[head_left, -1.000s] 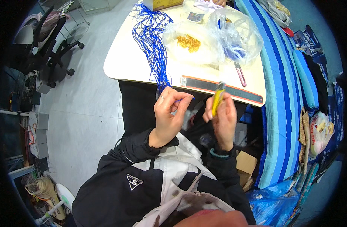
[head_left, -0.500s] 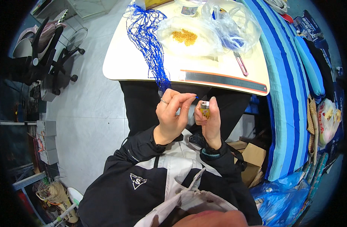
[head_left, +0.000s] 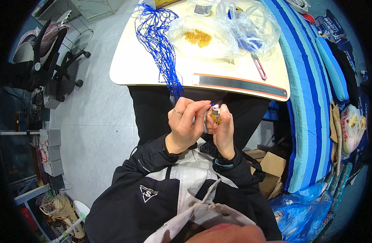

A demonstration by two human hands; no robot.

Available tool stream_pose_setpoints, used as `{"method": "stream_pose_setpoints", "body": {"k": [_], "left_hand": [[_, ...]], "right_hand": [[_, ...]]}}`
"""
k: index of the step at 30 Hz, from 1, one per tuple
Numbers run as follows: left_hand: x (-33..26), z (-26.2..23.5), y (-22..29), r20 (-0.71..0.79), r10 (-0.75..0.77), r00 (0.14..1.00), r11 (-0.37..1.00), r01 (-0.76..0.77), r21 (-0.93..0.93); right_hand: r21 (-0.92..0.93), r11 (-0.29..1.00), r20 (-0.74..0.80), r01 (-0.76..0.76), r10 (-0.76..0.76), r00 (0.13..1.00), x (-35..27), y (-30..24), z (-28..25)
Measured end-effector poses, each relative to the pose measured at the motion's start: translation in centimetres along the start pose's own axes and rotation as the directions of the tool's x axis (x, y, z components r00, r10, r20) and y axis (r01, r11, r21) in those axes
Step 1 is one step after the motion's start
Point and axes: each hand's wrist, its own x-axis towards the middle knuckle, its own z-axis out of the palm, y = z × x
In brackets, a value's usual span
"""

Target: The person threads small beads onto blue netting strands, measures lengths against a ruler, ties knots, and uses a lighter to melt and seal the net ends. The person repeats these steps for multiple strands.

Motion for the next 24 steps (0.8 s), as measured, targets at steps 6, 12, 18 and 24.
{"method": "stream_pose_setpoints", "body": {"k": [6, 12, 18, 24], "left_hand": [[-0.1, 0.0, 0.1, 0.004, -0.006, 1.000, 1.000, 0.006, -0.003], [-0.2, 0.1, 0.1, 0.000, -0.037, 0.999, 0.999, 0.037, -0.034], [-0.1, 0.1, 0.1, 0.039, -0.095, 0.995, 0.989, 0.098, -0.107], [-0.3, 0.4, 0.4, 0.082, -0.160, 0.984, 0.970, 0.172, -0.173]], "right_hand": [[-0.027, 0.999, -0.013, -0.040, 0.040, 0.999, -0.1, -0.2, 0.0], [0.191, 0.964, 0.090, 0.185, -0.205, 0.975, 0.2, 0.0, -0.4], [-0.075, 0.904, -0.092, 0.421, -0.426, 0.900, 0.0, -0.1, 0.6], [-0.442, 0.704, -0.140, 0.556, -0.666, 0.733, 0.8, 0.0, 0.4]]}}
